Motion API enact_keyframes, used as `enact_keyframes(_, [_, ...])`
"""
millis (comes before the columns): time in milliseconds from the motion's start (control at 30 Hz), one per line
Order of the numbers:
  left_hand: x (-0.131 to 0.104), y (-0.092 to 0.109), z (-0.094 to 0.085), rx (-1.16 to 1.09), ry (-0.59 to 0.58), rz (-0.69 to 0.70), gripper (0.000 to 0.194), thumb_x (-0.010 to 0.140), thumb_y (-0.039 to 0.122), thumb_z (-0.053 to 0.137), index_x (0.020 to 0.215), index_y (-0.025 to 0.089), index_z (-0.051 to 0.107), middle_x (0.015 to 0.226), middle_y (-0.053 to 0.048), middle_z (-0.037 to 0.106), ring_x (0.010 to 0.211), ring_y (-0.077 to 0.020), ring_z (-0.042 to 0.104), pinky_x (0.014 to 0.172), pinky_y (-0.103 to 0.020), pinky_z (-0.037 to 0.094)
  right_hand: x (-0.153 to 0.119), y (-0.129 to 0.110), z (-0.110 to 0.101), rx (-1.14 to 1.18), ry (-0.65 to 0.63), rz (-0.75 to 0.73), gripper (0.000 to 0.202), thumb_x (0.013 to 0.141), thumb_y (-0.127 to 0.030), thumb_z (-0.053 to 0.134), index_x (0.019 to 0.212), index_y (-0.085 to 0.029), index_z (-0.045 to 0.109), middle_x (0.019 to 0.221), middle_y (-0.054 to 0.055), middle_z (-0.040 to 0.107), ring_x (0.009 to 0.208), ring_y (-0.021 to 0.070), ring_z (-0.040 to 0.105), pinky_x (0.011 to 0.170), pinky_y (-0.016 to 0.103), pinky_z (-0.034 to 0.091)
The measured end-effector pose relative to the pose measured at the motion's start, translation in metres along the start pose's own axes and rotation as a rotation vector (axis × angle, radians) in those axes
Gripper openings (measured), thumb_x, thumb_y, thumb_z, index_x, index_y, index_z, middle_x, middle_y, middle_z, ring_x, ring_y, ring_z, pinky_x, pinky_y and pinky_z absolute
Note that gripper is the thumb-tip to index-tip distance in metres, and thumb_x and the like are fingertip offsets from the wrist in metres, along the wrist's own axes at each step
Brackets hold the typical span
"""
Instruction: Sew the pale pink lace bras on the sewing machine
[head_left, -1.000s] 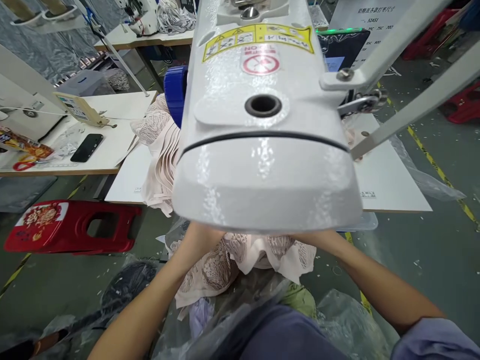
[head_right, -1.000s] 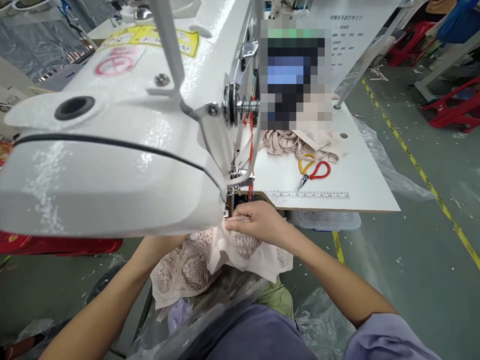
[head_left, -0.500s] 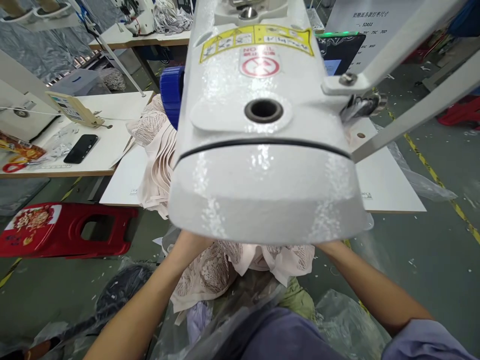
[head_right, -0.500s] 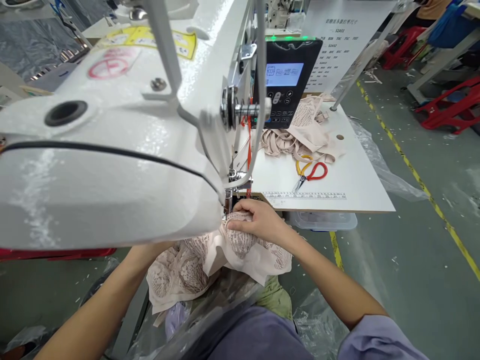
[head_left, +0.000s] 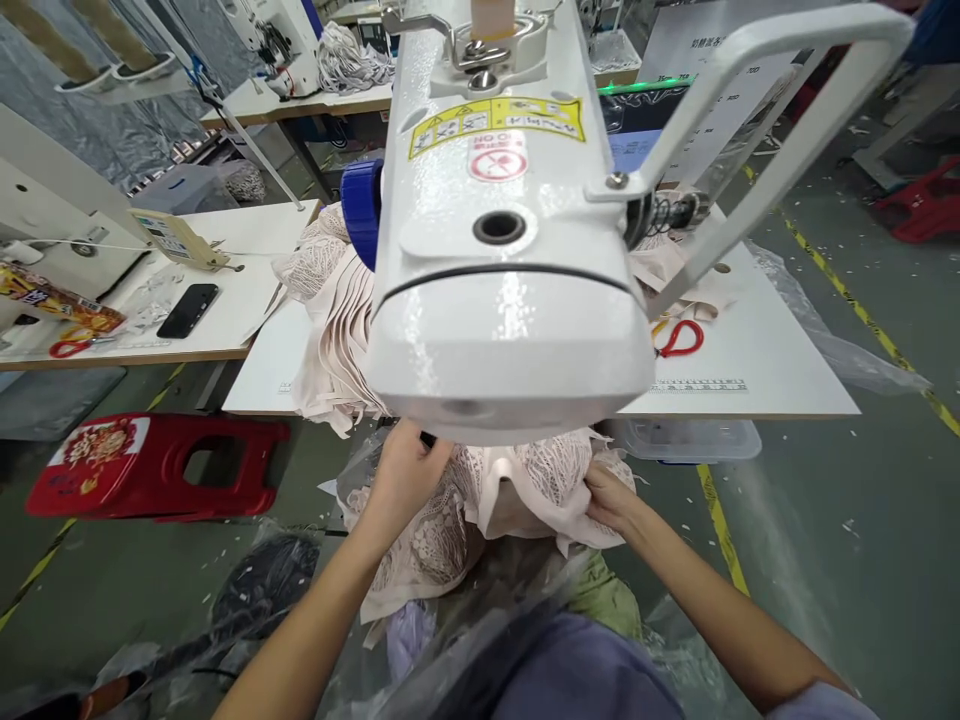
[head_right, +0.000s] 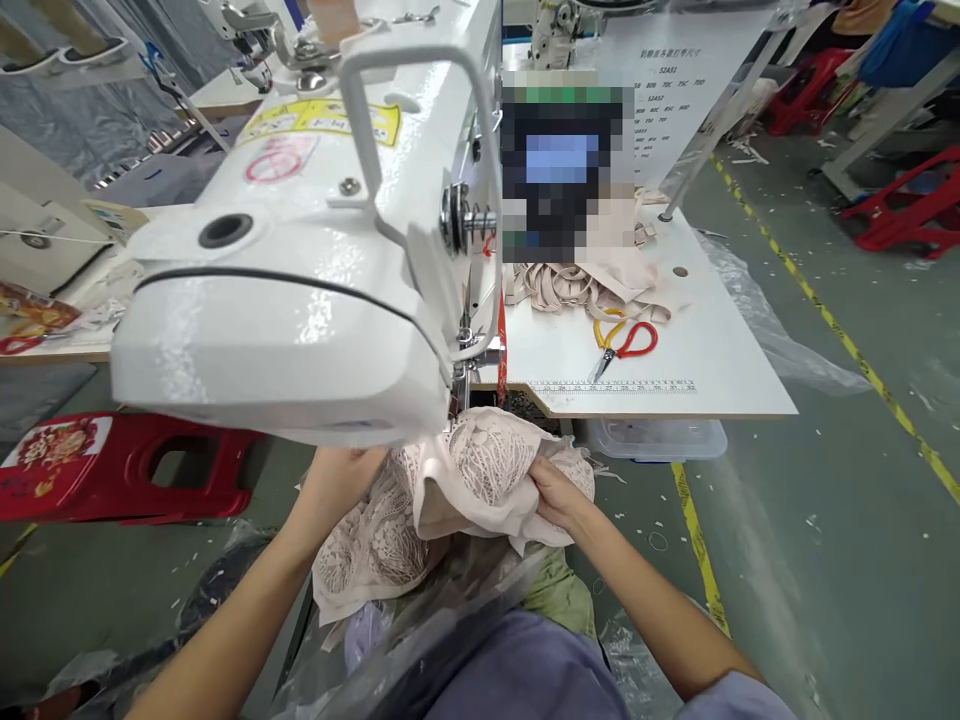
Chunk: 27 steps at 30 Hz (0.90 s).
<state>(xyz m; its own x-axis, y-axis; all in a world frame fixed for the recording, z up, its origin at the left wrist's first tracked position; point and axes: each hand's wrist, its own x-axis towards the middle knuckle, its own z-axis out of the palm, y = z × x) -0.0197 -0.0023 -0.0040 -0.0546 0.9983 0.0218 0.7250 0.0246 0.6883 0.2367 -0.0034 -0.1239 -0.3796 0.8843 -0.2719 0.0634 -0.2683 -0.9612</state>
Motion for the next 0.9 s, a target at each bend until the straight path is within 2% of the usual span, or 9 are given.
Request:
enact_keyframes(167, [-0.006, 0.005, -0.003, -0.037, -0.013, -0.066, 0.021, 0.086, 0.034, 0.051, 0.093, 0.018, 0.063, 0.084, -0.007, 0.068, 0.055, -0.0135, 0.050, 0.049, -0.024, 0.035, 0.003, -0.013, -0.014, 0.408, 0.108, 0.155, 0.053, 0.061, -0.063, 0.080, 0.092, -0.021, 0.069, 0.090, 0.012, 0.077, 0.091, 0.0322, 0.072, 0.086, 0.045, 0.056])
enact_keyframes(333, [-0.015, 0.000, -0.006, -0.023, 0.050, -0.032, 0.027, 0.089, 0.040, 0.047, 0.096, 0.018, 0.062, 0.095, -0.009, 0.070, 0.077, -0.0189, 0.064, 0.058, -0.026, 0.046, -0.001, -0.041, -0.030, 0.475, 0.259, 0.160, 0.042, 0.053, -0.043, 0.088, 0.083, -0.020, 0.072, 0.082, 0.008, 0.077, 0.081, 0.0288, 0.072, 0.079, 0.040, 0.057])
enact_keyframes(433, [-0.032, 0.010, -0.008, 0.066, 0.203, 0.162, 0.015, 0.092, 0.028, 0.049, 0.098, 0.018, 0.059, 0.096, -0.008, 0.069, 0.090, -0.0184, 0.066, 0.074, -0.028, 0.052, -0.014, -0.062, -0.040, 0.360, 0.399, 0.051, 0.036, 0.053, -0.044, 0.088, 0.077, -0.022, 0.073, 0.077, 0.005, 0.076, 0.068, 0.0234, 0.069, 0.066, 0.034, 0.056])
enact_keyframes(500, [-0.048, 0.026, -0.007, 0.093, 0.285, 0.401, 0.013, 0.091, 0.018, 0.051, 0.103, 0.017, 0.057, 0.099, -0.009, 0.068, 0.098, -0.0175, 0.065, 0.084, -0.028, 0.053, -0.028, -0.079, -0.041, 0.196, 0.435, -0.078, 0.032, 0.060, -0.048, 0.084, 0.075, -0.022, 0.075, 0.074, 0.005, 0.075, 0.063, 0.0211, 0.067, 0.059, 0.030, 0.053])
enact_keyframes(567, [-0.064, 0.047, -0.004, 0.053, 0.281, 0.688, 0.021, 0.091, 0.015, 0.054, 0.111, 0.015, 0.054, 0.106, -0.012, 0.067, 0.109, -0.0186, 0.062, 0.093, -0.031, 0.052, -0.046, -0.099, -0.033, -0.024, 0.334, -0.247, 0.025, 0.073, -0.047, 0.078, 0.075, -0.022, 0.076, 0.074, 0.005, 0.075, 0.063, 0.0198, 0.067, 0.057, 0.028, 0.052])
enact_keyframes(667, [-0.079, 0.071, 0.005, 0.065, 0.190, 0.953, 0.036, 0.094, 0.032, 0.054, 0.122, 0.010, 0.051, 0.115, -0.018, 0.067, 0.120, -0.0260, 0.058, 0.103, -0.040, 0.048, -0.072, -0.128, -0.007, -0.320, -0.132, -0.512, 0.024, 0.091, -0.037, 0.064, 0.079, -0.021, 0.077, 0.069, 0.004, 0.074, 0.063, 0.0155, 0.067, 0.060, 0.023, 0.049])
enact_keyframes(767, [-0.080, 0.072, 0.015, 0.077, -0.026, 0.784, 0.032, 0.093, 0.043, 0.053, 0.104, 0.014, 0.062, 0.091, -0.011, 0.073, 0.086, -0.0228, 0.069, 0.076, -0.034, 0.055, -0.083, -0.139, 0.020, -0.405, -0.400, -0.528, 0.029, 0.099, -0.031, 0.052, 0.090, -0.018, 0.076, 0.073, 0.004, 0.073, 0.067, 0.0126, 0.067, 0.064, 0.020, 0.047])
enact_keyframes(833, [-0.074, 0.062, 0.020, 0.016, -0.248, 0.506, 0.027, 0.091, 0.040, 0.054, 0.077, 0.018, 0.061, 0.063, -0.001, 0.066, 0.054, -0.0140, 0.060, 0.050, -0.024, 0.044, -0.079, -0.134, 0.030, -0.401, -0.317, -0.436, 0.028, 0.099, -0.029, 0.050, 0.093, -0.017, 0.075, 0.081, 0.005, 0.075, 0.072, 0.0130, 0.068, 0.066, 0.020, 0.046])
enact_keyframes(900, [-0.067, 0.051, 0.020, -0.035, -0.372, 0.255, 0.033, 0.089, 0.038, 0.054, 0.062, 0.018, 0.055, 0.052, 0.003, 0.056, 0.046, -0.0102, 0.049, 0.043, -0.021, 0.032, -0.069, -0.126, 0.032, -0.402, -0.180, -0.362, 0.025, 0.095, -0.030, 0.053, 0.092, -0.017, 0.075, 0.082, 0.004, 0.075, 0.072, 0.0140, 0.067, 0.065, 0.021, 0.046])
